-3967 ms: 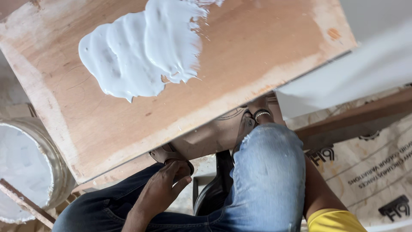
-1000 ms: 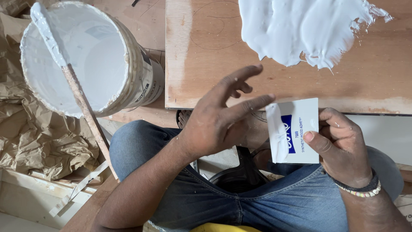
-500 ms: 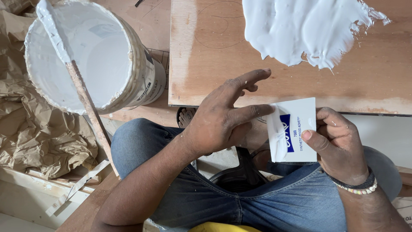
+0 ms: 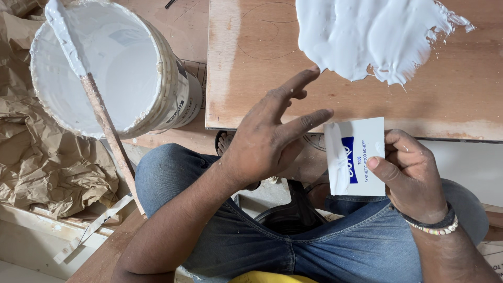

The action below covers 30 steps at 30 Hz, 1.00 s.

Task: The person applies a white adhesive substance to a rectangular wooden board. They first use a wooden stick to scoop the adhesive from a bucket and spread it onto the board, then switch to a small rectangular card to smooth and distribute the adhesive evenly across the surface.

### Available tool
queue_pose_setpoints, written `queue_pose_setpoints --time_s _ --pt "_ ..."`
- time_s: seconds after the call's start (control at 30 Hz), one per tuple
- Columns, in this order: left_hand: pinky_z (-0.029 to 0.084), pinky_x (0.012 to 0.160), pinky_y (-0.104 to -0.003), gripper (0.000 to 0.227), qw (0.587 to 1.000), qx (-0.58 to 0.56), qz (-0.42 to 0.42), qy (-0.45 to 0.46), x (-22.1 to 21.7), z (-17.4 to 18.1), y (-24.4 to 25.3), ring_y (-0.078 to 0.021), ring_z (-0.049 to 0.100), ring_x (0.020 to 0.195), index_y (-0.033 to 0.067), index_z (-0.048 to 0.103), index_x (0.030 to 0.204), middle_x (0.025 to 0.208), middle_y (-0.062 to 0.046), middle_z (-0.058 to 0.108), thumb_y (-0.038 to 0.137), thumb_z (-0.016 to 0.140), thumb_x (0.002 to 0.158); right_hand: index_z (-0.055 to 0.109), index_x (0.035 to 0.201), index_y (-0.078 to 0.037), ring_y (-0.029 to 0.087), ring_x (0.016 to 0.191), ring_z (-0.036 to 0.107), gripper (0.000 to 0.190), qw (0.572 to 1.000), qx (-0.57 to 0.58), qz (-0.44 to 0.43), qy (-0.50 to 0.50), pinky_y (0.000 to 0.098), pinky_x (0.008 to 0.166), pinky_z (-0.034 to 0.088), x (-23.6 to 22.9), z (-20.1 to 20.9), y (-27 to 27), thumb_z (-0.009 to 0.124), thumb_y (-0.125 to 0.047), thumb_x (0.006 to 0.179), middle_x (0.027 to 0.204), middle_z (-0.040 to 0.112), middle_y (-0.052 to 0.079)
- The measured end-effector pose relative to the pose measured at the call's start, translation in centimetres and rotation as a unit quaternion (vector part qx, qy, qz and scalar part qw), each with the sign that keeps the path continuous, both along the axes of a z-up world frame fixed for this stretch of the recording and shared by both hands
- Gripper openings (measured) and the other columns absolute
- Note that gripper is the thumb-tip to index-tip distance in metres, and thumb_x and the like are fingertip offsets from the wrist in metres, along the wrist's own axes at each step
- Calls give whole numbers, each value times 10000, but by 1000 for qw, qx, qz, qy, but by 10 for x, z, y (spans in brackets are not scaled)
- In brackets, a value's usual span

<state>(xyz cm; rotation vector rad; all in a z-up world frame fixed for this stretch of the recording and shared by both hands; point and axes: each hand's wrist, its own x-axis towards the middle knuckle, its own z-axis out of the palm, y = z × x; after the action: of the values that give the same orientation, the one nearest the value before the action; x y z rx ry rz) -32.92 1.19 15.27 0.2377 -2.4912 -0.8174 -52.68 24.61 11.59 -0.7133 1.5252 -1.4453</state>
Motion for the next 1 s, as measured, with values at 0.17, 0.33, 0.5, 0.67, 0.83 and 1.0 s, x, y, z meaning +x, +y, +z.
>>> queue_pose_setpoints --time_s 0.17,0.33,0.5,0.67,0.83,1.0 --pt "606 1092 -378 366 998 58 -13 -1 -1 0 3 -255 592 1351 162 669 1333 1589 -167 375 84 659 976 586 1222 71 99 869 687 305 1000 2 3 -1 221 740 566 0 0 -1 667 -109 989 973 730 129" --pt "631 1030 -362 248 947 317 -53 -12 -4 -8 -1 -243 672 1261 44 708 1224 1446 -166 559 212 578 1095 588 1223 63 84 854 675 309 1000 20 14 11 206 723 548 3 0 -1 670 -109 979 969 729 119" --pt "646 946 -339 268 909 414 -24 -49 -10 -15 1 -198 732 1104 39 738 1085 1237 -118 688 270 611 1039 600 1223 58 67 817 654 315 999 39 29 22 188 687 524 5 -1 -2 682 -106 967 943 726 114" --pt "647 956 -320 238 904 422 -37 -56 -9 -17 -2 -174 740 1060 33 741 1003 1164 -102 709 265 695 983 614 1199 52 65 796 656 294 998 43 44 34 191 650 531 7 -3 -4 682 -116 968 952 720 106" --pt "646 941 -314 226 915 396 -48 -66 -5 -16 -4 -159 748 998 36 748 964 1118 -98 717 259 709 968 616 1211 52 77 857 668 304 998 32 54 11 203 724 549 3 -8 -4 682 -120 969 970 729 117" --pt "647 897 -308 247 936 339 1 -98 3 -14 -16 -140 737 948 56 729 1017 1095 -82 732 287 641 1015 602 1205 23 169 928 709 293 990 -15 13 -142 305 829 590 -13 -17 -8 666 -139 969 1047 724 118"
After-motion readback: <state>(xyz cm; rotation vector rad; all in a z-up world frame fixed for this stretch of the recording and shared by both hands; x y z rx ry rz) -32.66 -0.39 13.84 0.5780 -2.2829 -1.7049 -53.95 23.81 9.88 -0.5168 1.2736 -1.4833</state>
